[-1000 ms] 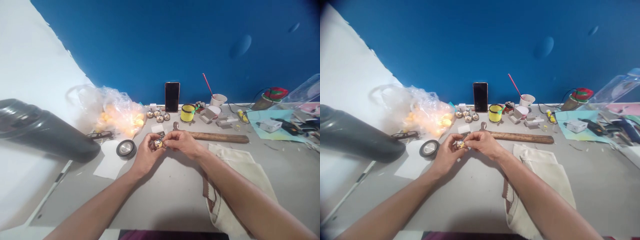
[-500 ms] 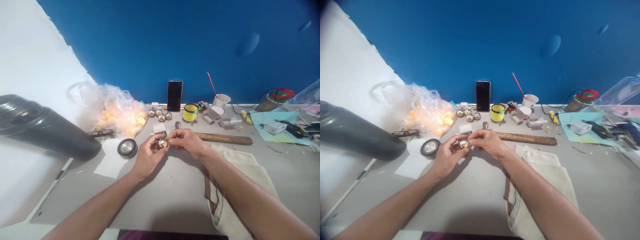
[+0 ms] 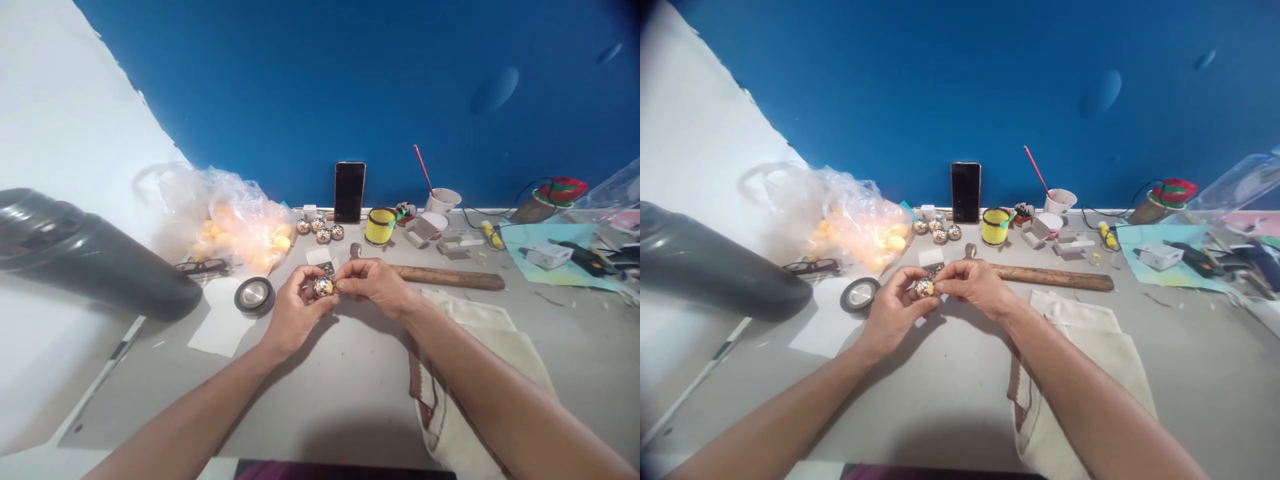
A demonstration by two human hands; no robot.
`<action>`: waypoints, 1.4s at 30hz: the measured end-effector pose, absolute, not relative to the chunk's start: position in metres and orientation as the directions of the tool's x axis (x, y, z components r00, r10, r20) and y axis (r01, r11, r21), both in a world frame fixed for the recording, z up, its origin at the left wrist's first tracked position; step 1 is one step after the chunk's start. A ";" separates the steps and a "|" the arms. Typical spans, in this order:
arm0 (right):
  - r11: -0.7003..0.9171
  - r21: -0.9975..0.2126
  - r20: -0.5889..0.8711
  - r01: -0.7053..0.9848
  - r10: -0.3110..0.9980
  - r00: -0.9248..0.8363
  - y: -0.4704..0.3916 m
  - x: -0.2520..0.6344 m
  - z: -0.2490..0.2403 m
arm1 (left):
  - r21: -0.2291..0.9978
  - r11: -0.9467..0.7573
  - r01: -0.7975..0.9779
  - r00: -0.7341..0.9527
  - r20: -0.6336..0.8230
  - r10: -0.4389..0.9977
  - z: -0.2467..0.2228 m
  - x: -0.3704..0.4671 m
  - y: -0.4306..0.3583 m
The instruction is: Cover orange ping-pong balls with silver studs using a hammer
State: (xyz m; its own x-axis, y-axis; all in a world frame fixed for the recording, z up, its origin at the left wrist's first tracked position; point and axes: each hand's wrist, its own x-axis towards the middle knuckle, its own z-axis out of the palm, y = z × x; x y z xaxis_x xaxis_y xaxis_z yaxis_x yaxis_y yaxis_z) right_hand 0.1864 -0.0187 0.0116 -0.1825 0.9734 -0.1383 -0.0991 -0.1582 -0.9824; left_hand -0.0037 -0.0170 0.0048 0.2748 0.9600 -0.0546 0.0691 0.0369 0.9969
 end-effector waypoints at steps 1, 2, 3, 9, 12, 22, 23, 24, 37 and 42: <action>-0.155 -0.983 -0.137 -0.093 0.974 -0.183 -0.019 0.187 0.011 | 0.997 0.036 0.070 0.275 -0.054 0.960 0.005 -0.003 -0.017; -0.153 -0.984 -0.135 -0.088 0.974 -0.183 -0.019 0.187 0.010 | 0.997 0.034 0.071 0.278 -0.053 0.959 0.005 -0.003 -0.017; -0.150 -0.985 -0.132 -0.084 0.974 -0.185 -0.019 0.188 0.009 | 0.997 0.032 0.071 0.279 -0.050 0.959 0.005 -0.003 -0.017; -0.145 -0.987 -0.129 -0.073 0.973 -0.191 -0.019 0.188 0.010 | 0.998 0.020 0.058 0.281 -0.036 0.959 0.006 -0.002 -0.017; -0.147 -0.987 -0.131 -0.070 0.972 -0.193 -0.020 0.187 0.013 | 0.998 0.028 0.053 0.284 -0.042 0.958 0.005 -0.002 -0.017; -0.153 -0.986 -0.137 -0.060 0.967 -0.213 -0.019 0.188 0.015 | 0.998 0.031 0.053 0.319 -0.047 0.947 0.002 -0.003 -0.016; -0.153 -0.986 -0.137 -0.061 0.967 -0.217 -0.020 0.188 0.016 | 0.998 0.033 0.058 0.323 -0.050 0.945 0.003 -0.002 -0.016; -0.153 -0.986 -0.136 -0.061 0.965 -0.223 -0.020 0.188 0.017 | 0.997 0.036 0.066 0.327 -0.055 0.943 0.004 -0.002 -0.017; -0.128 -0.990 -0.110 -0.053 0.958 -0.265 -0.019 0.187 0.012 | 0.984 -0.042 0.173 0.324 -0.017 0.946 0.007 -0.004 -0.019; -0.120 -0.991 -0.102 -0.052 0.959 -0.264 -0.018 0.186 0.011 | 0.956 -0.143 0.257 0.321 0.055 0.946 0.005 -0.005 -0.019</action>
